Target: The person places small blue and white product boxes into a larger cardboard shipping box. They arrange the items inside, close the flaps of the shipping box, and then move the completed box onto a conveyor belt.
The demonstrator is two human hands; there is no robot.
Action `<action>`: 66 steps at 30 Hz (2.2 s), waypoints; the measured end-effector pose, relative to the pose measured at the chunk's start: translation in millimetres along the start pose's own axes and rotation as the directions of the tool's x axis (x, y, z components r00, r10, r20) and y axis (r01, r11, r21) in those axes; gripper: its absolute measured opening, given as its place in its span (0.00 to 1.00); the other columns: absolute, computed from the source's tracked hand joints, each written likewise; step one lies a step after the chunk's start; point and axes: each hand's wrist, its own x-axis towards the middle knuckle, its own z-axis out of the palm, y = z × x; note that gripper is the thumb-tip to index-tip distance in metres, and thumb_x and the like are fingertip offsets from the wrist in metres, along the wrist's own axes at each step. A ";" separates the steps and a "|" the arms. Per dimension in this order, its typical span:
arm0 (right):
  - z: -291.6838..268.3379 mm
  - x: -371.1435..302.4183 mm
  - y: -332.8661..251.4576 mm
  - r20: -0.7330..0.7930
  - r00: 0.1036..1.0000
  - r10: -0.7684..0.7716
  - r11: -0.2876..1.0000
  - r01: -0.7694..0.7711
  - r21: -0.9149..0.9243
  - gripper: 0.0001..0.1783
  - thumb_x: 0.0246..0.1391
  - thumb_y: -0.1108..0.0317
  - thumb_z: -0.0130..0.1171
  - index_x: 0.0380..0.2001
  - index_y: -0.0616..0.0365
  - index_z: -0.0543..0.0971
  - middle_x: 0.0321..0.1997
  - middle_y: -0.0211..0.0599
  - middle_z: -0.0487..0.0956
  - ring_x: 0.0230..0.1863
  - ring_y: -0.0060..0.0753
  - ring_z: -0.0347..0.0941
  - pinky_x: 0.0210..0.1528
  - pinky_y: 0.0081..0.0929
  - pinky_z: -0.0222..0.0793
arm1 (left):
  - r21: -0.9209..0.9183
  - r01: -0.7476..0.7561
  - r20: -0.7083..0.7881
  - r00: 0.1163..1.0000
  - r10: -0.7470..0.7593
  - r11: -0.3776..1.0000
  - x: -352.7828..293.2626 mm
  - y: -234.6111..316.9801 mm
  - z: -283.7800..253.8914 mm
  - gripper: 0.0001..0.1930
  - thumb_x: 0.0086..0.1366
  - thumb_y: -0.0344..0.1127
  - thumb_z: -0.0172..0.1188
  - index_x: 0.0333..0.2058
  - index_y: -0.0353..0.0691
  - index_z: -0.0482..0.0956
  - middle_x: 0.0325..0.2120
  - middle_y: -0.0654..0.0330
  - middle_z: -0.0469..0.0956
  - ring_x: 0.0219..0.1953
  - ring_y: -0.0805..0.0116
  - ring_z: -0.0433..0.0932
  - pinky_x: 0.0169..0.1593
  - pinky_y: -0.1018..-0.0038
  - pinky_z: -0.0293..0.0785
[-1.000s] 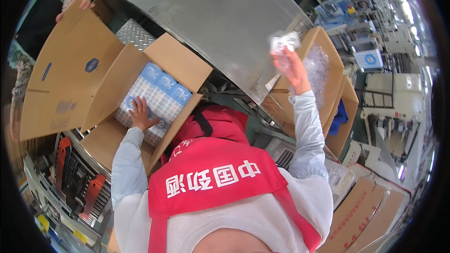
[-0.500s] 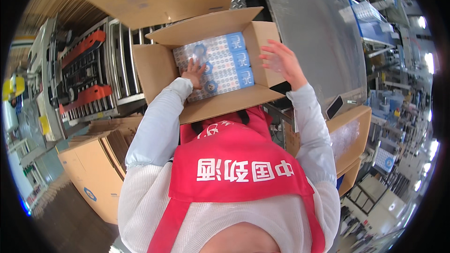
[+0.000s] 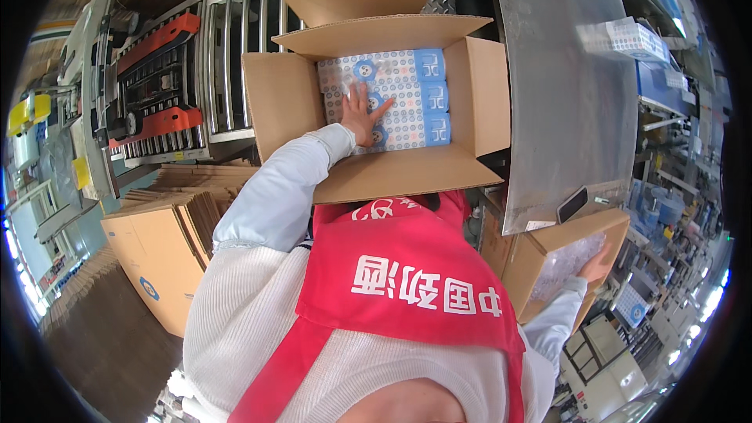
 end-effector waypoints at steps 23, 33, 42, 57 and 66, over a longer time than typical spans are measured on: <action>323.0 272.0 -444.4 0.223 0.532 -0.817 0.573 0.794 0.202 0.36 0.46 0.65 0.67 0.61 0.32 0.71 0.78 0.36 0.43 0.77 0.61 0.37 0.70 0.75 0.34 | -0.363 -0.112 -0.248 0.969 0.020 0.925 53.2 148.9 -170.2 0.19 0.64 0.50 0.58 0.43 0.41 0.81 0.31 0.51 0.84 0.34 0.48 0.82 0.40 0.57 0.78; 246.7 124.6 -409.6 0.017 0.377 -0.926 0.369 0.897 0.245 0.18 0.60 0.63 0.48 0.43 0.63 0.81 0.72 0.59 0.56 0.74 0.67 0.45 0.73 0.65 0.37 | -0.294 -0.321 -0.567 0.817 0.106 0.900 30.9 204.2 -250.5 0.23 0.65 0.46 0.59 0.54 0.39 0.75 0.49 0.48 0.78 0.51 0.47 0.76 0.54 0.58 0.73; 183.8 56.8 -392.3 0.013 0.102 -0.995 0.091 0.817 0.570 0.36 0.61 0.54 0.51 0.66 0.66 0.63 0.72 0.54 0.59 0.74 0.53 0.51 0.74 0.55 0.41 | 0.045 -0.595 -0.722 0.536 0.437 0.803 111.4 317.0 -317.0 0.39 0.69 0.49 0.54 0.70 0.35 0.50 0.71 0.47 0.49 0.73 0.46 0.44 0.72 0.48 0.38; 253.7 261.9 -522.1 0.054 0.285 -0.957 0.284 0.883 0.373 0.45 0.34 0.49 0.75 0.60 0.46 0.72 0.64 0.37 0.69 0.71 0.51 0.53 0.63 0.62 0.53 | 0.148 -0.370 -0.673 0.642 0.368 0.917 127.7 331.0 -319.9 0.37 0.62 0.44 0.53 0.70 0.46 0.56 0.72 0.57 0.49 0.74 0.51 0.43 0.71 0.43 0.38; 334.7 289.6 -443.3 0.008 0.428 -0.904 0.426 0.902 -0.064 0.29 0.57 0.67 0.55 0.63 0.43 0.68 0.68 0.36 0.64 0.70 0.51 0.56 0.74 0.52 0.43 | 0.082 -0.396 -0.740 0.591 0.322 0.915 129.7 334.9 -322.5 0.37 0.62 0.42 0.53 0.69 0.46 0.56 0.71 0.54 0.51 0.73 0.51 0.46 0.69 0.41 0.44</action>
